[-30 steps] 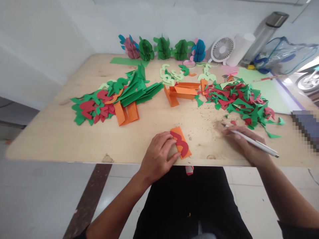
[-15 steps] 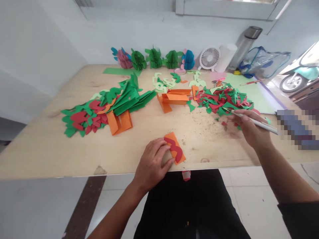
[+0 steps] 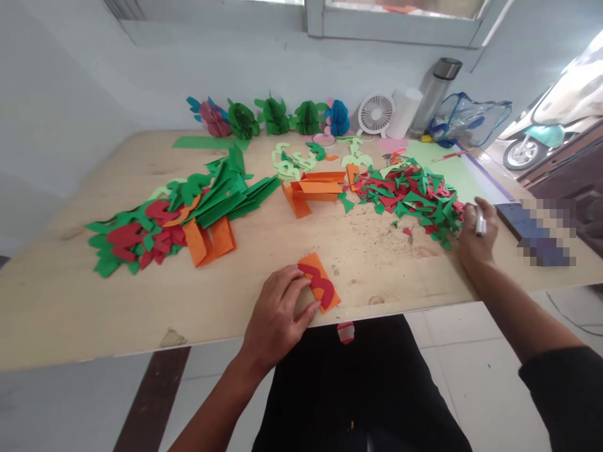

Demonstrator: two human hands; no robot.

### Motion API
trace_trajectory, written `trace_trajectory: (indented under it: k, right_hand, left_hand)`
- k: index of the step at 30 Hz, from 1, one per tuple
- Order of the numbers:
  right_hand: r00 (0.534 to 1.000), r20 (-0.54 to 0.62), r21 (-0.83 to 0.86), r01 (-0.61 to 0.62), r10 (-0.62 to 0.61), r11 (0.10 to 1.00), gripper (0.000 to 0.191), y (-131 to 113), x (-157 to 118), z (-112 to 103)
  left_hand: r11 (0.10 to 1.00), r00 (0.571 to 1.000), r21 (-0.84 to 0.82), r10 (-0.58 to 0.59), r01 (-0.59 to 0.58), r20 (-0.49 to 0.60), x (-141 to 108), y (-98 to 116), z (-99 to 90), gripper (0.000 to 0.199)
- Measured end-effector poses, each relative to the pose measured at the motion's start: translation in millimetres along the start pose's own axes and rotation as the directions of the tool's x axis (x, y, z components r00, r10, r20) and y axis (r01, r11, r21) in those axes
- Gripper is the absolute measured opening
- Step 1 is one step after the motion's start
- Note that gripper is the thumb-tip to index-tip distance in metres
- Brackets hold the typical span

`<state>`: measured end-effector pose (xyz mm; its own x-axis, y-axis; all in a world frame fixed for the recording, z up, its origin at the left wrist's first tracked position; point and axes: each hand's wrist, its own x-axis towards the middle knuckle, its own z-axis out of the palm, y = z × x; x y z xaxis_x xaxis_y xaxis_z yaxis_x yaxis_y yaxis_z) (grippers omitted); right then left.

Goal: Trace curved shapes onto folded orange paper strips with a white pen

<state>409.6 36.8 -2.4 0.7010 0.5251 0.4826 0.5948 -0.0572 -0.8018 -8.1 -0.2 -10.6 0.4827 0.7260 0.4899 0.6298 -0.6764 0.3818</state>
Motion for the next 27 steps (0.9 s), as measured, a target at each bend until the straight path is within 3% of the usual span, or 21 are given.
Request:
trace_trajectory:
  k: [4, 7, 10, 14, 17, 18, 21, 23, 24, 26, 27]
  right_hand:
    - [0.996, 0.056, -0.004, 0.063, -0.063, 0.998, 0.042, -12, 7, 41]
    - [0.994, 0.068, 0.015, 0.083, -0.084, 0.996, 0.036, -20, 6, 55]
    - [0.999, 0.03, 0.031, 0.044, -0.045, 0.999, 0.035, -25, 8, 46]
    - [1.0, -0.022, 0.057, -0.011, 0.012, 0.998, 0.034, -32, 10, 17]
    - [0.996, 0.031, 0.063, -0.085, 0.083, 0.994, 0.033, -47, -1, 1]
    - [0.996, 0.058, 0.061, -0.077, 0.074, 0.995, 0.033, -55, -9, -2]
    - [0.98, 0.099, 0.104, 0.16, -0.171, 0.982, 0.034, -85, -47, -5]
    - [0.934, 0.251, 0.105, 0.233, -0.253, 0.967, 0.03, -106, -79, -3]
    - [0.874, 0.386, 0.108, 0.275, -0.296, 0.955, 0.024, -115, -94, 0]
    - [0.678, 0.612, 0.203, 0.361, -0.406, 0.91, 0.02, -127, -122, 7]
    - [0.559, 0.683, 0.27, 0.405, -0.47, 0.873, 0.02, -130, -133, 11]
  left_hand:
    - [1.0, 1.0, 0.005, -0.007, 0.007, 0.005, 0, 0, -0.3, 0.024]
    - [1.0, 1.0, 0.009, -0.014, 0.014, -0.001, 0, 0, -0.2, 0.024]
    - [1.0, 1.0, -0.005, -0.013, 0.013, -0.005, -1, 0, -0.1, 0.025]
    - [0.999, 1.0, -0.025, -0.03, 0.03, 0.01, -1, 2, -0.4, 0.025]
    - [0.999, 0.999, -0.031, -0.032, 0.033, 0.007, -1, 2, 0.9, 0.026]
    - [0.999, 0.999, -0.031, -0.032, 0.032, 0.009, -1, 2, 1.8, 0.025]
    - [0.998, 0.999, -0.045, -0.044, 0.045, 0.019, -1, 0, 4.3, 0.024]
    - [0.997, 0.998, -0.058, -0.051, 0.053, 0.026, -1, -1, 5.3, 0.022]
    - [0.997, 0.998, -0.062, -0.052, 0.054, 0.026, -1, -1, 5.5, 0.021]
    - [0.997, 0.999, -0.064, -0.045, 0.046, 0.02, -1, -1, 5.5, 0.021]
    - [0.997, 0.999, -0.062, -0.038, 0.039, 0.017, -1, -1, 5.3, 0.021]
